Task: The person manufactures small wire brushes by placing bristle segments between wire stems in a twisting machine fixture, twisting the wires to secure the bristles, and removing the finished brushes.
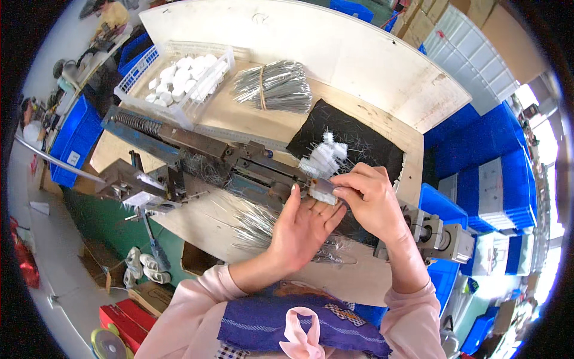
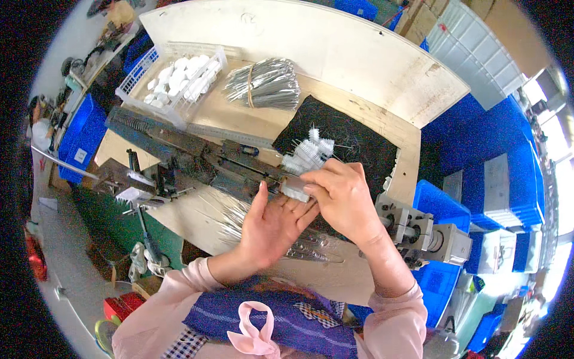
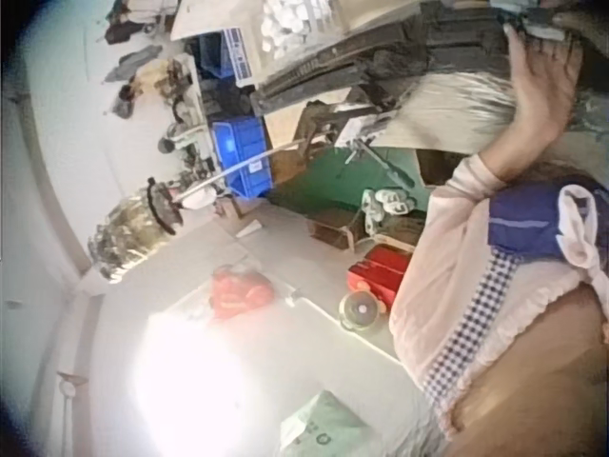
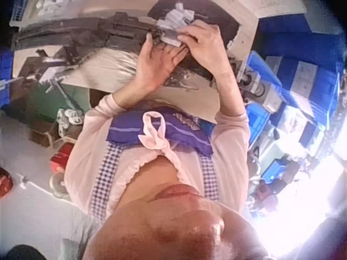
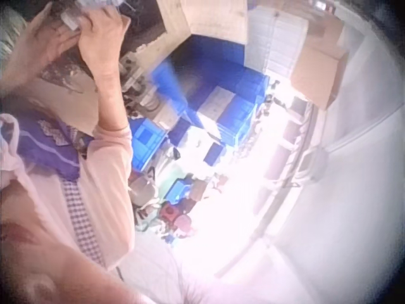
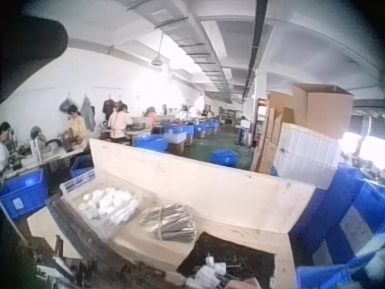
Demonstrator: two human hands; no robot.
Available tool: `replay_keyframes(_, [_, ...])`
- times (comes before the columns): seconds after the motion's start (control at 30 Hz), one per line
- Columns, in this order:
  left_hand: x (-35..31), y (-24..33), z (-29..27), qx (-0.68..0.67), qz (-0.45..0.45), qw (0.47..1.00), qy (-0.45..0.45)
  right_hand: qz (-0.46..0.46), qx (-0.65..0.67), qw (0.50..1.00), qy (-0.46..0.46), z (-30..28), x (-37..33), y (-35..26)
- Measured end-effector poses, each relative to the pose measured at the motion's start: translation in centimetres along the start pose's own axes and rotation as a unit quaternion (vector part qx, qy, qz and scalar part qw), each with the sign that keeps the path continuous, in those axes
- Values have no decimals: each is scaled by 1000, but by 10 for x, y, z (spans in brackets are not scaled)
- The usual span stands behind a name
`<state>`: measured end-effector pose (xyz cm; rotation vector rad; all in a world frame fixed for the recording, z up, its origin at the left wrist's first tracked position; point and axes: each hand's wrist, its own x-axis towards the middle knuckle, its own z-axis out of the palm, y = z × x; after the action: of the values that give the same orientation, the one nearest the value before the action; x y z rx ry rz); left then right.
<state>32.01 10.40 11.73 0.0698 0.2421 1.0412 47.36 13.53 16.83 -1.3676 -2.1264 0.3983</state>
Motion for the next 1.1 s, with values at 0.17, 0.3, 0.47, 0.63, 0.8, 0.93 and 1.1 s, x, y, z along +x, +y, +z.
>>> replay_keyframes(0.17, [4, 7, -2, 26, -11, 1000, -3, -39, -36, 999, -8, -5, 4, -3])
replay_keyframes(0.3, [5, 5, -3, 30, -29, 999, -15, -61, -53, 997, 19, -7, -2, -1])
replay_keyframes(0.47, [6, 9, -2, 16, -27, 999, -23, -99, -74, 991, 45, -10, -4, -13])
replay_keyframes(0.63, [3, 6, -2, 0, -25, 999, -23, -79, -61, 994, 45, -6, -3, -10])
replay_keyframes(0.8, [-4, 9, -4, 32, -4, 999, -27, -20, -40, 999, -14, -20, -6, 6])
replay_keyframes(0.93, [-4, 8, -4, 37, 3, 999, -18, -36, -54, 998, -2, -14, -7, 0])
replay_keyframes(1.1, [-3, 10, -5, 43, -5, 999, -25, -40, -64, 997, -4, -14, -9, -1])
